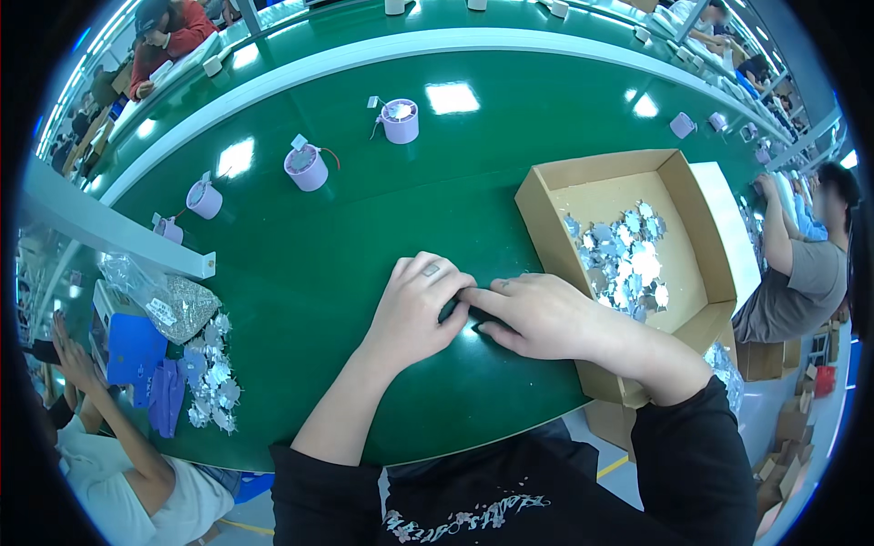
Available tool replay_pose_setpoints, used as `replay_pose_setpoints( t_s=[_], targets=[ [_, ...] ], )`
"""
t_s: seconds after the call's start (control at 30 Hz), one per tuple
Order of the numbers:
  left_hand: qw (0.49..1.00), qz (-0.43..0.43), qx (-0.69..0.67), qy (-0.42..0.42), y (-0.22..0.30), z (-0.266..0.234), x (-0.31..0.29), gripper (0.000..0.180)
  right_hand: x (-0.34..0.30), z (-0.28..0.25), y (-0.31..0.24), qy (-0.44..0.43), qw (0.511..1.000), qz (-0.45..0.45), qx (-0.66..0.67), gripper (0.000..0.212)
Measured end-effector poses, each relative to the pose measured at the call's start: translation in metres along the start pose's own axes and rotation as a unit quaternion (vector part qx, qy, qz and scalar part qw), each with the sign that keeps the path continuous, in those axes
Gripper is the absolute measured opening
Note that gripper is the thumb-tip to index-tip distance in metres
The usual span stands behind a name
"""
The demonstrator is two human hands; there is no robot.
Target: Assembling small silver components into purple plastic housings on a factory assembly line.
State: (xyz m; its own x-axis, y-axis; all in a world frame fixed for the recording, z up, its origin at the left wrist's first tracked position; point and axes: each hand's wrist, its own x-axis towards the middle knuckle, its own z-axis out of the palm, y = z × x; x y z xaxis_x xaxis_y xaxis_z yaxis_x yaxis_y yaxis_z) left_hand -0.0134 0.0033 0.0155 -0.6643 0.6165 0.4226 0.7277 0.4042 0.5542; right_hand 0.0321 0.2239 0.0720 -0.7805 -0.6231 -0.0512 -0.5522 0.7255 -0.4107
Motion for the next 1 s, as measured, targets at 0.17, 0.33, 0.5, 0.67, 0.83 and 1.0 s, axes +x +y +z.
replay_pose_setpoints(
  t_s=[0.17,0.33,0.5,0.67,0.83,1.0],
  targets=[
    [1.0,0.018,0.01,-0.001,0.003,0.0,0.002,0.02,-0.007,0.002,0.004,-0.013,1.0,-0.013,0.009,0.053],
    [1.0,0.019,0.018,0.007,0.001,0.002,0.0,0.02,-0.005,0.001,0.006,-0.027,0.999,-0.033,0.003,0.056],
    [1.0,0.026,0.0,0.002,0.003,0.006,0.002,0.02,-0.009,0.002,0.005,-0.03,0.999,-0.026,0.002,0.057],
    [1.0,0.022,0.012,0.002,0.007,0.0,0.004,0.023,-0.009,0.007,0.008,-0.029,0.999,-0.016,0.004,0.055],
    [1.0,0.016,0.023,0.006,0.006,0.001,0.003,0.022,-0.007,0.008,0.008,-0.032,0.999,-0.02,-0.004,0.051],
    [1.0,0.019,0.01,0.01,0.006,0.004,0.005,0.019,-0.009,0.012,0.011,-0.034,0.999,-0.014,-0.007,0.052]
  ],
)
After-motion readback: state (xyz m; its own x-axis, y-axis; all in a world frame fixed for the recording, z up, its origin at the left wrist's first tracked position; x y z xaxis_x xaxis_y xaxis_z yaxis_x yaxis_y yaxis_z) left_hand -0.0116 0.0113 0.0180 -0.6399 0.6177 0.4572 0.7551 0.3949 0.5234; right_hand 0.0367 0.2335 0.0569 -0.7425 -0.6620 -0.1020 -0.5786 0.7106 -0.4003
